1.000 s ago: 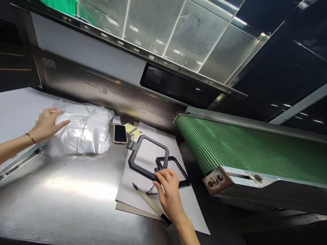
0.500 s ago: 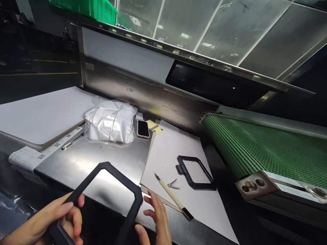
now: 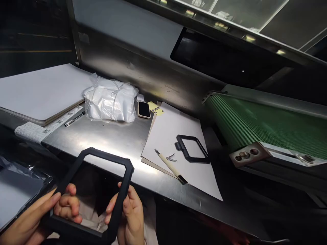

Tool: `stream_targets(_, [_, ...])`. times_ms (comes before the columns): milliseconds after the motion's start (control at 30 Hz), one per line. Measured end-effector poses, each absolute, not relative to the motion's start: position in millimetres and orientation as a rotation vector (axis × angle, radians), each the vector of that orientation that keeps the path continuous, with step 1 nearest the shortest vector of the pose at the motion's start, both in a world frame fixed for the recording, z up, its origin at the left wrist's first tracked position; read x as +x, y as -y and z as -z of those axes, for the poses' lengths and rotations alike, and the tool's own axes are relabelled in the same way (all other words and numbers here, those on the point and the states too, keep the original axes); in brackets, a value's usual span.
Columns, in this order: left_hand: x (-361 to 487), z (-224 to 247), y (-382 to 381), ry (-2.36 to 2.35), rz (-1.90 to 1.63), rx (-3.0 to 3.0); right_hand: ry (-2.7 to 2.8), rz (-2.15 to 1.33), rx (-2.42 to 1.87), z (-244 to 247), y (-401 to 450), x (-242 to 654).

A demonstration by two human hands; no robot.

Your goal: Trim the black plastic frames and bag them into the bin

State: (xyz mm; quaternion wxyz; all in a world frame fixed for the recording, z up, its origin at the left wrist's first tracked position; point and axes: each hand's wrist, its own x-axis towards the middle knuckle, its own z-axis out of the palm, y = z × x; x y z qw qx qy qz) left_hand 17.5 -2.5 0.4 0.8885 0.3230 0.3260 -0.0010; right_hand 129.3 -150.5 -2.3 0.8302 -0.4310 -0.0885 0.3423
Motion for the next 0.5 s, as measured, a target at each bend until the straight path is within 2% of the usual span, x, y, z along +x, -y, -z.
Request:
stream_targets(133, [18,-5,1,-0.698,-0.042,0.950,0.188,-0.693,-0.932,-12,150,131])
stream_targets(267, [15,8,7,-0.526,-0.039,1.209,0.199,-0.556,-1.044,-29,142,123])
stream_targets(500, [40,35,18,-0.461,0.097,0.863,0.537,-0.569,-1.337,-25,118,109])
